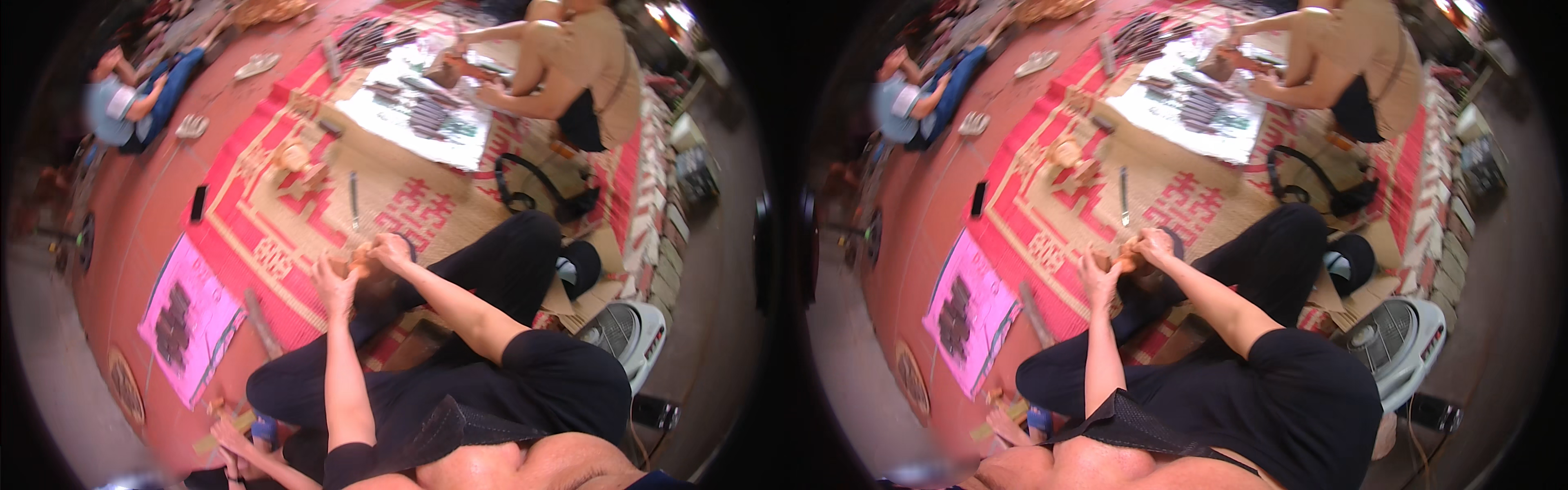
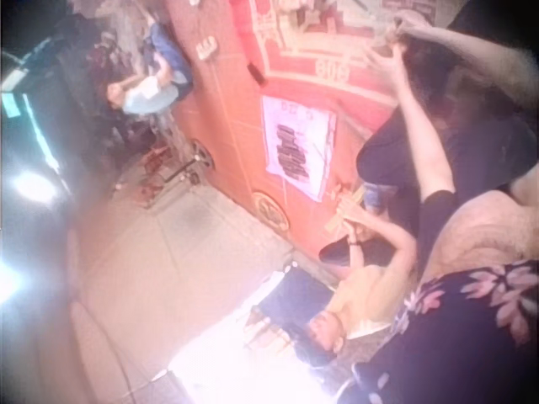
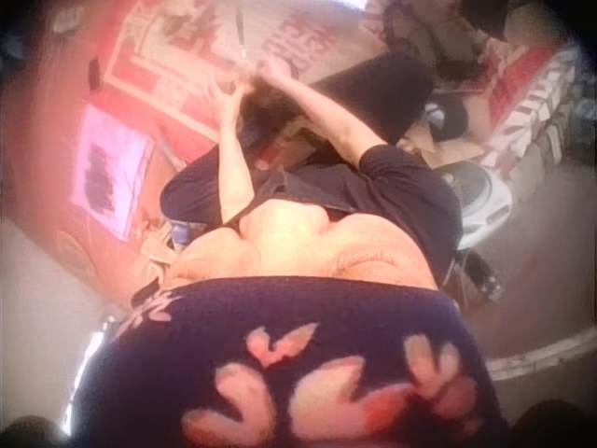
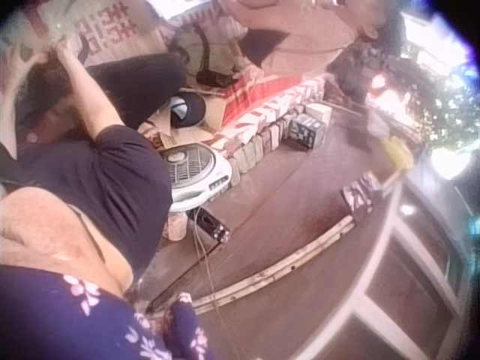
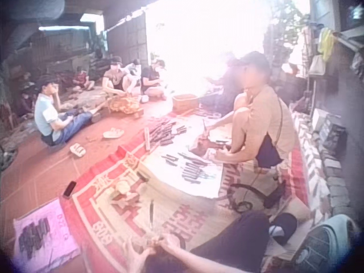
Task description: The person sits on a mat and carves a small wooden block using a knife. They hold the wood in their left hand and use the knife in their right hand to shape it, occasionally rotating the block to access different sides.
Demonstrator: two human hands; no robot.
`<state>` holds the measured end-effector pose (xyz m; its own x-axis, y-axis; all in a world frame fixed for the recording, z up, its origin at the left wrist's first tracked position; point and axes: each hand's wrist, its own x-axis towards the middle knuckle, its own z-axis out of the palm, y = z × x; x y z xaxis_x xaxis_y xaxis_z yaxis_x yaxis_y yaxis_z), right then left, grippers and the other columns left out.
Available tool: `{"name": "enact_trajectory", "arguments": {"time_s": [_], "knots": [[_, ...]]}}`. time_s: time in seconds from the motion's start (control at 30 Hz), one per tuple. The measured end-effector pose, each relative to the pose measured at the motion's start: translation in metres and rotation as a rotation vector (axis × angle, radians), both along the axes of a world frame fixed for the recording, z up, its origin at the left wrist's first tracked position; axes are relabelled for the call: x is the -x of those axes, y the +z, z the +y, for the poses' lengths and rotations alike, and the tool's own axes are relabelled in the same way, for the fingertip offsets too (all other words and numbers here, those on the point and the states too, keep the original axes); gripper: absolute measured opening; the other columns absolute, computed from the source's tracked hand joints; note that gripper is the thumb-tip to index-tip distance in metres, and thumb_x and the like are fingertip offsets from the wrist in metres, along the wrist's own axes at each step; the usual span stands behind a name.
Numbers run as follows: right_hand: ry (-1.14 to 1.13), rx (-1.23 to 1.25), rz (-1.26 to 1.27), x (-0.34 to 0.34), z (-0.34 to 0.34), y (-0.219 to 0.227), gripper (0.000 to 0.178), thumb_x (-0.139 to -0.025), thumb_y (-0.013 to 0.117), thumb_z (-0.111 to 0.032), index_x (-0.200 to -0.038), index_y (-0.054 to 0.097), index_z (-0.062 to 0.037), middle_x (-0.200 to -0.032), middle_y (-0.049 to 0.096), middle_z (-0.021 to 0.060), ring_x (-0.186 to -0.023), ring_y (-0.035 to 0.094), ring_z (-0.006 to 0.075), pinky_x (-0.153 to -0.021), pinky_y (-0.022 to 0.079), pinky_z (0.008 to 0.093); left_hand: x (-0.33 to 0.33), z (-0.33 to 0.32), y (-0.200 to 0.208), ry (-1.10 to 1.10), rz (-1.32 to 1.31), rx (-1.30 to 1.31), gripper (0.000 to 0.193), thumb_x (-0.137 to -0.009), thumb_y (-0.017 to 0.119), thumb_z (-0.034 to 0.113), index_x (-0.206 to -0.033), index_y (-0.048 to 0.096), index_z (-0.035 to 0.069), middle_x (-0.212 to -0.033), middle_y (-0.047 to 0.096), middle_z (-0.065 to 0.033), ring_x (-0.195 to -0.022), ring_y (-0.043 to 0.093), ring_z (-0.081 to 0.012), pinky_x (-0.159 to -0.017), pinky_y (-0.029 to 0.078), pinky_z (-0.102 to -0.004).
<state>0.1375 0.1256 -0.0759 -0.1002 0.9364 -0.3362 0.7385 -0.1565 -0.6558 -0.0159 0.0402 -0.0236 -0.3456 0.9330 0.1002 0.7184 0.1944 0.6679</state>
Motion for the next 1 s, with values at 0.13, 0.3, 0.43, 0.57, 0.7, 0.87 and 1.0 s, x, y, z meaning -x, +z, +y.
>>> {"name": "enact_trajectory", "arguments": {"time_s": [0.13, 0.3, 0.43, 0.57, 0.7, 0.87, 1.0], "knots": [[0.000, -0.012, -0.082, 0.003, 0.000, -0.013, 0.032, -0.060, 0.076, -0.035, -0.081, 0.072, -0.0113, -0.086, 0.069, 0.0138, -0.085, 0.066, 0.0287, -0.074, 0.051, 0.0404, -0.003, 0.006, 0.012, 0.002, 0.035, 0.006, 0.079, -0.064, 0.078, 0.024, -0.133, 0.042, 0.008, -0.122, 0.046, -0.0205, -0.113, 0.044, -0.0383, -0.097, 0.038, -0.0474], [-0.075, -0.136, -0.127, 0.005, 0.011, -0.023, 0.031, -0.061, 0.075, -0.035, -0.079, 0.071, -0.0101, -0.087, 0.069, 0.0125, -0.087, 0.066, 0.0297, -0.076, 0.051, 0.0409, -0.005, 0.005, 0.011, 0.029, 0.005, -0.005, 0.085, -0.062, 0.078, 0.026, -0.136, 0.039, 0.013, -0.120, 0.044, -0.0177, -0.114, 0.043, -0.0369, -0.100, 0.038, -0.0456], [-0.013, -0.062, -0.007, 0.000, 0.006, -0.010, 0.028, -0.065, 0.073, -0.033, -0.081, 0.070, -0.0102, -0.092, 0.067, 0.0125, -0.091, 0.064, 0.0306, -0.078, 0.049, 0.0411, -0.001, -0.002, 0.008, 0.051, 0.015, -0.010, 0.085, -0.062, 0.077, 0.027, -0.137, 0.038, 0.013, -0.119, 0.044, -0.0167, -0.112, 0.044, -0.0368, -0.099, 0.039, -0.0455], [0.093, -0.232, -0.051, -0.001, -0.012, -0.011, 0.022, -0.071, 0.071, -0.026, -0.082, 0.065, -0.0076, -0.089, 0.066, 0.0135, -0.088, 0.063, 0.0325, -0.076, 0.049, 0.0443, -0.006, 0.003, 0.007, 0.057, 0.008, 0.026, 0.084, -0.063, 0.076, 0.027, -0.136, 0.039, 0.013, -0.118, 0.044, -0.0163, -0.112, 0.044, -0.0366, -0.098, 0.039, -0.0452], [-0.031, -0.265, -0.086, 0.001, 0.009, -0.041, 0.020, -0.076, 0.066, -0.023, -0.084, 0.061, -0.0053, -0.082, 0.066, 0.0194, -0.082, 0.064, 0.0379, -0.073, 0.049, 0.0484, -0.008, 0.006, 0.012, 0.028, 0.019, 0.003, 0.084, -0.063, 0.076, 0.026, -0.136, 0.038, 0.013, -0.119, 0.044, -0.0163, -0.112, 0.044, -0.0362, -0.098, 0.039, -0.0451], [0.042, -0.222, -0.095, 0.004, 0.009, -0.008, 0.019, -0.081, 0.061, -0.020, -0.084, 0.054, -0.0029, -0.082, 0.065, 0.0222, -0.082, 0.064, 0.0411, -0.071, 0.050, 0.0497, -0.004, 0.002, 0.007, 0.044, 0.014, -0.023, 0.084, -0.063, 0.077, 0.026, -0.136, 0.039, 0.013, -0.119, 0.044, -0.0163, -0.112, 0.044, -0.0362, -0.099, 0.038, -0.0457], [0.167, -0.313, -0.088, -0.004, -0.009, -0.006, 0.021, -0.079, 0.066, -0.020, -0.088, 0.052, -0.0070, -0.084, 0.064, 0.0156, -0.084, 0.061, 0.0355, -0.072, 0.047, 0.0466, -0.004, 0.004, 0.012, 0.049, -0.021, 0.006, 0.081, -0.062, 0.076, 0.022, -0.135, 0.041, 0.012, -0.123, 0.044, -0.0170, -0.115, 0.043, -0.0382, -0.100, 0.038, -0.0465]]}}
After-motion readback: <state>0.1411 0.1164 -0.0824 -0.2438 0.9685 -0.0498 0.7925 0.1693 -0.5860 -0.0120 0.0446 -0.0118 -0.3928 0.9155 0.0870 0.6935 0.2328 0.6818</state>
